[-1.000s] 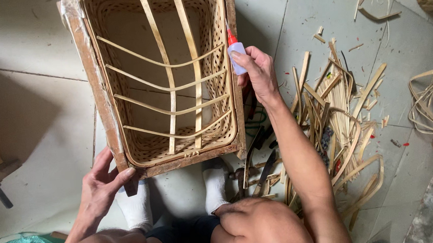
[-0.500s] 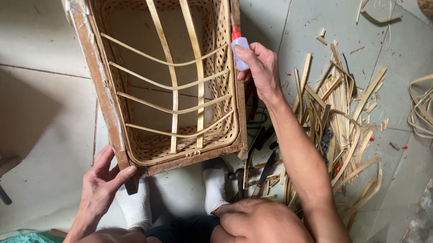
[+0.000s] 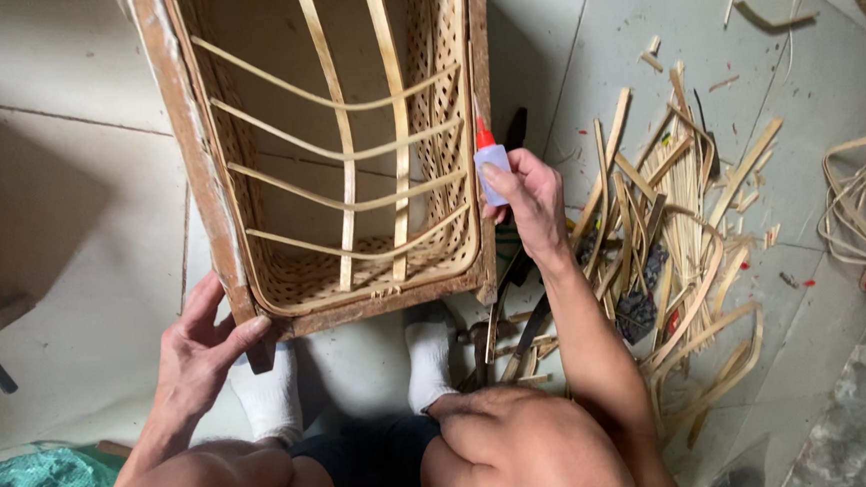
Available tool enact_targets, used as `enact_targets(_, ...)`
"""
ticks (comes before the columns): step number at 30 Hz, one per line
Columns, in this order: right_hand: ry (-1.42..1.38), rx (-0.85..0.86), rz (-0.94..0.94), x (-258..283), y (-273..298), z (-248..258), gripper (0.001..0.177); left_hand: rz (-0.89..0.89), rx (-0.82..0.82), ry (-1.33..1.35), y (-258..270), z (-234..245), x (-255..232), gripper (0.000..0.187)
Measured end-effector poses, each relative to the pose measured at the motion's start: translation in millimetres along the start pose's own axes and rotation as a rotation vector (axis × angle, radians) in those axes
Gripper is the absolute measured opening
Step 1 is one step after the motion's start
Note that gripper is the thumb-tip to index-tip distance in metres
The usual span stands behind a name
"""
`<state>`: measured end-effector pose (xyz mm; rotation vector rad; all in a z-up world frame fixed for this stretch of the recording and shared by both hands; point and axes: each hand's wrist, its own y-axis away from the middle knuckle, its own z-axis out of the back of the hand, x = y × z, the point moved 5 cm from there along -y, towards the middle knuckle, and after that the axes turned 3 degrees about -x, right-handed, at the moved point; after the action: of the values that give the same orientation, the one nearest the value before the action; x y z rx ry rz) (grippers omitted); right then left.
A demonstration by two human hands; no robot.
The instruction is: The person sits on the floor and weaves thin wooden strips into a rectangular basket frame. They use a hammer to secure the strips, apply glue to the joints, and use pliers to adjust the frame. The person works on multiple baskets, moving them around to access different sides.
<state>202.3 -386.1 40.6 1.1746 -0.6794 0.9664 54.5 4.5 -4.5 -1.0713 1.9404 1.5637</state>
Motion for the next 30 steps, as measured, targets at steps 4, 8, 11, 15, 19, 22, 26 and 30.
enact_targets(4,-0.015,-0.004,-0.042,-0.7,-4.3,-2.1,0.037,-0.009,-0.001,0.007,-0.9,0.3,-0.3,0.073)
enact_targets(8,0.013,-0.023,-0.051,6.3,-6.4,-6.1,0.036,-0.016,0.000,0.024,-1.2,0.8,1.8,0.074)
enact_targets(11,0.046,-0.031,-0.054,6.7,-3.4,-6.0,0.037,-0.019,0.005,0.024,-1.4,1.3,2.7,0.074)
enact_targets(15,0.070,-0.049,-0.046,2.1,-1.8,-4.7,0.039,-0.024,0.002,0.018,-2.5,1.7,1.1,0.074)
enact_targets(19,0.090,-0.067,-0.049,-11.0,20.9,-1.7,0.042,-0.025,0.005,0.018,-0.5,0.4,0.9,0.074)
enact_targets(22,0.116,-0.078,-0.044,-21.9,49.4,0.0,0.041,-0.024,0.007,0.021,0.5,0.0,0.1,0.073)
enact_targets(26,-0.027,-0.067,-0.132,-38.2,77.9,1.8,0.037,-0.042,0.013,0.008,-0.1,-0.9,-2.9,0.072)
enact_targets(30,-0.013,-0.102,-0.162,-49.2,95.5,3.7,0.033,-0.043,0.026,0.031,1.2,-1.3,-1.9,0.072)
